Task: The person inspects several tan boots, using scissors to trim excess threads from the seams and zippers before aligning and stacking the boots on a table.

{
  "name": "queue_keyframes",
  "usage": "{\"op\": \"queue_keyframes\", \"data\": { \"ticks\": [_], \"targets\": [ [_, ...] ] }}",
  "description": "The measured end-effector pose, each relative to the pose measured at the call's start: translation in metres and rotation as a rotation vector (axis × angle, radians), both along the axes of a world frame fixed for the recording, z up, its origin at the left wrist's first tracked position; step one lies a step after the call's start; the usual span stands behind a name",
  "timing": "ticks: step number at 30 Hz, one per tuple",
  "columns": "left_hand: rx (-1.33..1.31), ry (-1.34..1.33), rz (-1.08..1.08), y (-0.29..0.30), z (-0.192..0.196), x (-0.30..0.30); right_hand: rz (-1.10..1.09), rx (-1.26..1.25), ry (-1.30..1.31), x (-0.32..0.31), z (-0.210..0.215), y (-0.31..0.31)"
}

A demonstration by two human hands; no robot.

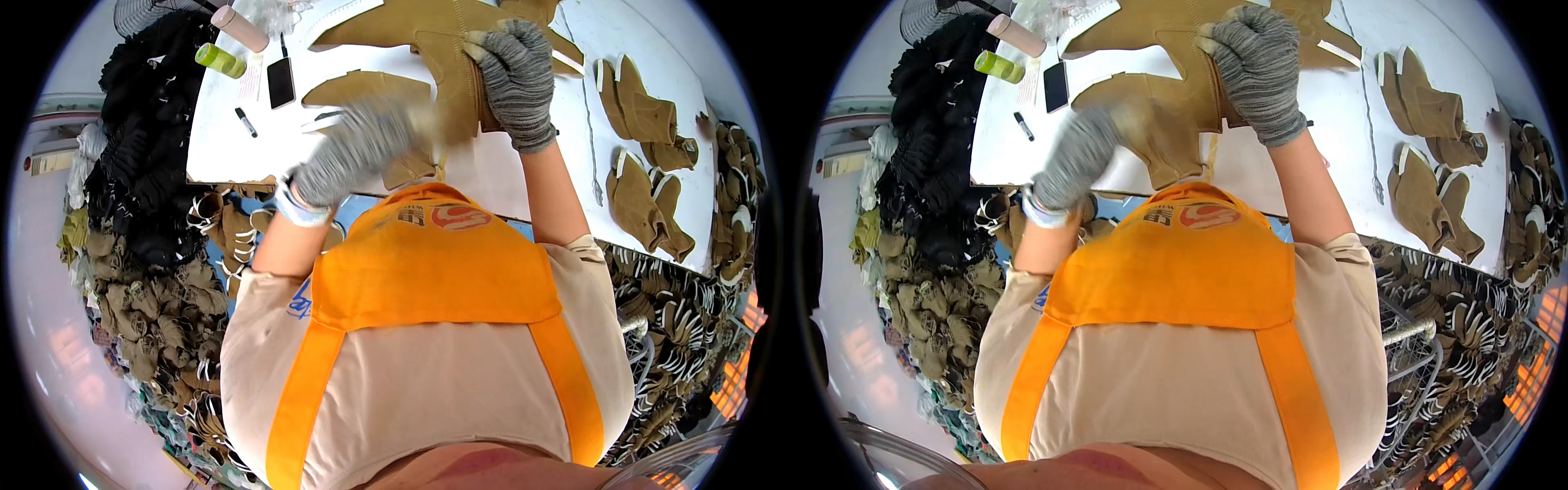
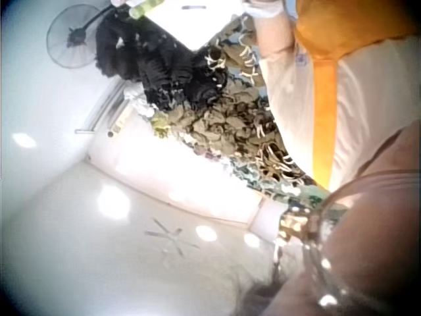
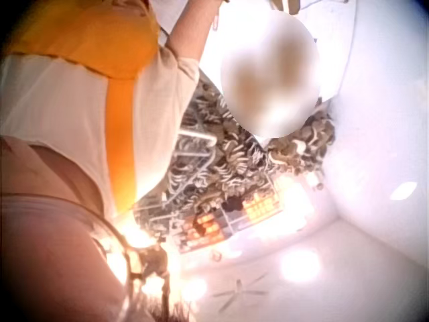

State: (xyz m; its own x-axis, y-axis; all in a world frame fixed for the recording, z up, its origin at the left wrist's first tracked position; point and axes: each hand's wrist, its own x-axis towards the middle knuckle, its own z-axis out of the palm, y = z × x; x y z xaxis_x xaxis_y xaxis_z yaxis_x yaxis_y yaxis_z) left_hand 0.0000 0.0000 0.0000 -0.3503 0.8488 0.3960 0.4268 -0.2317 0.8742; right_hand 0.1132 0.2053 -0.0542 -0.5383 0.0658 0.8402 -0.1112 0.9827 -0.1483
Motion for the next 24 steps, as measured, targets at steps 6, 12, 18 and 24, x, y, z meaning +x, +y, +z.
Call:
{"op": "queue_keyframes", "data": {
  "ticks": [6, 12, 18, 24],
  "targets": [
    [-0.067, 0.826, 0.349, 0.067, -0.01, -0.033, 0.208, -0.162, 0.049, -0.01, 0.005, -0.028],
    [-0.178, 0.494, 0.45, 0.08, -0.023, -0.07, 0.24, -0.106, -0.129, 0.023, -0.017, -0.049],
    [0.038, 0.281, 0.356, 0.071, -0.024, -0.095, 0.456, -0.497, -0.149, 0.034, -0.018, -0.026],
    [0.022, 0.322, 0.325, 0.075, -0.039, -0.11, 0.283, -1.158, -0.292, 0.013, -0.017, 0.034]
  ]
}}
